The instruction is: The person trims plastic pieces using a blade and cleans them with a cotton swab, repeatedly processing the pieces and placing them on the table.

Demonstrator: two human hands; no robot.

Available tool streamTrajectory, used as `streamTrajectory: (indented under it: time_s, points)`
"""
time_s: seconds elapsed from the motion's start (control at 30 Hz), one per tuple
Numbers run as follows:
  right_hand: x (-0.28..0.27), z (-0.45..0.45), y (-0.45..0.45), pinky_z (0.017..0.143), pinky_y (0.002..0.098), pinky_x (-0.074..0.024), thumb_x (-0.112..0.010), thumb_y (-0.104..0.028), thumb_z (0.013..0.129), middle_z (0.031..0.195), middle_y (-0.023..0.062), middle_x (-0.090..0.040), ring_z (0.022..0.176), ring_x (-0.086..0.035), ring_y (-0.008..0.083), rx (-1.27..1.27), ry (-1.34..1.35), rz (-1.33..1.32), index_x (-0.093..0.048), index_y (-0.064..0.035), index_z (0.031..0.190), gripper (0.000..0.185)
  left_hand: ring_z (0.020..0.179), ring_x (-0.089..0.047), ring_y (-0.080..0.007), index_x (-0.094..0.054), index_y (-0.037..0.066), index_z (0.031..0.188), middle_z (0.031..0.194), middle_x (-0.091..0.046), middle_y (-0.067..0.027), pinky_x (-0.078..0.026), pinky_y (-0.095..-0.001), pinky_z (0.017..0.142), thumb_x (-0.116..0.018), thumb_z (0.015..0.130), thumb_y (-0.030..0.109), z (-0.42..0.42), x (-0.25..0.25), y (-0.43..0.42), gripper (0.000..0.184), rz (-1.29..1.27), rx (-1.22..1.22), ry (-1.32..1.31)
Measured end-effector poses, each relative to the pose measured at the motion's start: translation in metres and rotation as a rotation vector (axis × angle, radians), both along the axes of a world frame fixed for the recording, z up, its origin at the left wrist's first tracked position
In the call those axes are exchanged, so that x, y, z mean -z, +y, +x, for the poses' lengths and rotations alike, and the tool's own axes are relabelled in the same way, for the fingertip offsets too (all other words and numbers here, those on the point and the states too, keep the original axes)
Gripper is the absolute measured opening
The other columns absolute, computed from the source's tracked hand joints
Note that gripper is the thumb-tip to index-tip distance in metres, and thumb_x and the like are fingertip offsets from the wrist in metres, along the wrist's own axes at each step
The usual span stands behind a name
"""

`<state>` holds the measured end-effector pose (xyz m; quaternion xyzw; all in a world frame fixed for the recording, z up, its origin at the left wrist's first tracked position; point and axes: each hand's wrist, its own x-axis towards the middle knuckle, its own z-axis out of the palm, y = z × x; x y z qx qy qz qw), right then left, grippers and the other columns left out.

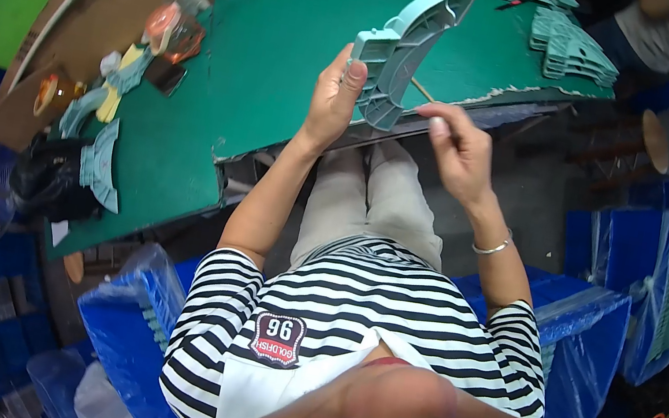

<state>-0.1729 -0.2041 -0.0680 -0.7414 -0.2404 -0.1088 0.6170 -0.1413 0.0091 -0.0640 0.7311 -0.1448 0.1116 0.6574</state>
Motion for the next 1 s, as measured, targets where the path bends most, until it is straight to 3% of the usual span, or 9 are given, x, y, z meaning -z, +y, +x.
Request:
streamTrajectory:
  time_s: [0.17, 0.27, 0.4, 0.47, 0.53, 0.6, 0.63, 0.73, 1.0]
  points:
    - [-0.001, 0.007, 0.009, 0.054, 0.0232, -0.0378, -0.052, -0.001, 0.090, 0.072, 0.0028, -0.059, 0.057, -0.044, 0.0067, 0.002, -0.076, -0.272, -0.064, -0.0021, 0.112, 0.025, 0.100, -0.052, -0.0116, -0.053, 0.000, 0.126, 0.110, -0.059, -0.0042, -0.041, -0.0265, 0.089, -0.043, 0.098, 0.054, 0.008, -0.003, -0.030, 0.062, -0.100, 0.121, -0.031]
    - [0.016, 0.012, 0.001, 0.055, 0.0308, -0.0469, -0.055, -0.001, 0.082, 0.069, 0.0118, -0.062, 0.058, -0.061, 0.0190, 0.014, -0.208, -0.100, -0.064, -0.0079, 0.111, 0.031, 0.101, -0.051, -0.0116, -0.053, 0.001, 0.125, 0.110, -0.059, -0.0042, -0.040, -0.0270, 0.090, -0.041, 0.099, 0.054, 0.010, 0.007, -0.024, 0.061, -0.101, 0.078, -0.012]
    - [-0.004, 0.007, 0.008, 0.055, 0.0323, -0.0472, -0.054, -0.005, 0.084, 0.070, 0.0131, -0.063, 0.058, -0.063, 0.0232, -0.032, 0.050, -0.150, -0.061, -0.0084, 0.117, 0.034, 0.102, -0.050, -0.0120, -0.054, 0.001, 0.124, 0.110, -0.058, -0.0048, -0.038, -0.0272, 0.092, -0.037, 0.100, 0.054, 0.012, 0.024, -0.010, 0.060, -0.222, 0.065, 0.081]
    - [0.010, 0.008, 0.022, 0.056, 0.0327, -0.0466, -0.057, -0.006, 0.083, 0.070, 0.0136, -0.063, 0.059, -0.063, 0.0203, -0.125, -0.048, -0.238, -0.061, -0.0059, 0.115, 0.032, 0.107, -0.051, -0.0143, -0.054, -0.001, 0.123, 0.116, -0.058, -0.0071, -0.037, -0.0290, 0.096, -0.035, 0.101, 0.052, 0.008, 0.026, -0.007, 0.060, -0.248, 0.062, 0.080]
    - [0.020, 0.009, 0.022, 0.054, 0.0312, -0.0439, -0.056, -0.007, 0.088, 0.070, 0.0077, -0.063, 0.057, -0.058, 0.0163, -0.182, -0.070, -0.051, -0.060, -0.0023, 0.110, 0.023, 0.112, -0.051, -0.0155, -0.052, -0.001, 0.125, 0.120, -0.057, -0.0084, -0.037, -0.0315, 0.100, -0.034, 0.102, 0.051, 0.002, 0.025, -0.001, 0.060, -0.328, 0.009, 0.085]
    - [0.011, 0.001, 0.007, 0.050, 0.0249, -0.0367, -0.053, -0.010, 0.094, 0.068, -0.0009, -0.056, 0.056, -0.047, 0.0072, -0.104, 0.175, 0.130, -0.060, -0.0004, 0.101, 0.014, 0.108, -0.057, -0.0172, -0.050, 0.001, 0.127, 0.119, -0.059, -0.0078, -0.045, -0.0341, 0.095, -0.034, 0.102, 0.049, -0.006, 0.024, 0.009, 0.057, -0.500, -0.023, 0.107]
    - [0.013, 0.000, 0.002, 0.049, 0.0192, -0.0276, -0.050, -0.014, 0.098, 0.069, -0.0060, -0.046, 0.057, -0.035, 0.0011, -0.145, 0.311, 0.323, -0.059, -0.0020, 0.099, 0.015, 0.106, -0.060, -0.0181, -0.048, 0.002, 0.128, 0.118, -0.060, -0.0075, -0.050, -0.0355, 0.092, -0.034, 0.102, 0.048, -0.010, 0.024, 0.013, 0.055, -0.585, -0.042, 0.113]
    - [0.030, -0.004, -0.004, 0.047, 0.0180, -0.0228, -0.046, -0.019, 0.101, 0.068, -0.0046, -0.039, 0.054, -0.030, 0.0012, -0.234, 0.452, 0.451, -0.049, -0.0060, 0.110, 0.016, 0.108, -0.060, -0.0179, -0.047, 0.005, 0.130, 0.120, -0.059, -0.0057, -0.050, -0.0363, 0.093, -0.033, 0.102, 0.047, -0.028, 0.030, 0.021, 0.053, -0.717, -0.113, 0.171]
    - [0.054, -0.016, 0.002, 0.044, 0.0184, -0.0277, -0.037, -0.022, 0.105, 0.069, -0.0009, -0.043, 0.050, -0.033, 0.0037, -0.144, 0.544, 0.429, -0.044, -0.0069, 0.104, 0.017, 0.113, -0.056, -0.0182, -0.045, 0.004, 0.133, 0.126, -0.056, -0.0066, -0.044, -0.0367, 0.100, -0.031, 0.103, 0.045, -0.057, 0.047, 0.033, 0.053, -0.786, -0.199, 0.251]
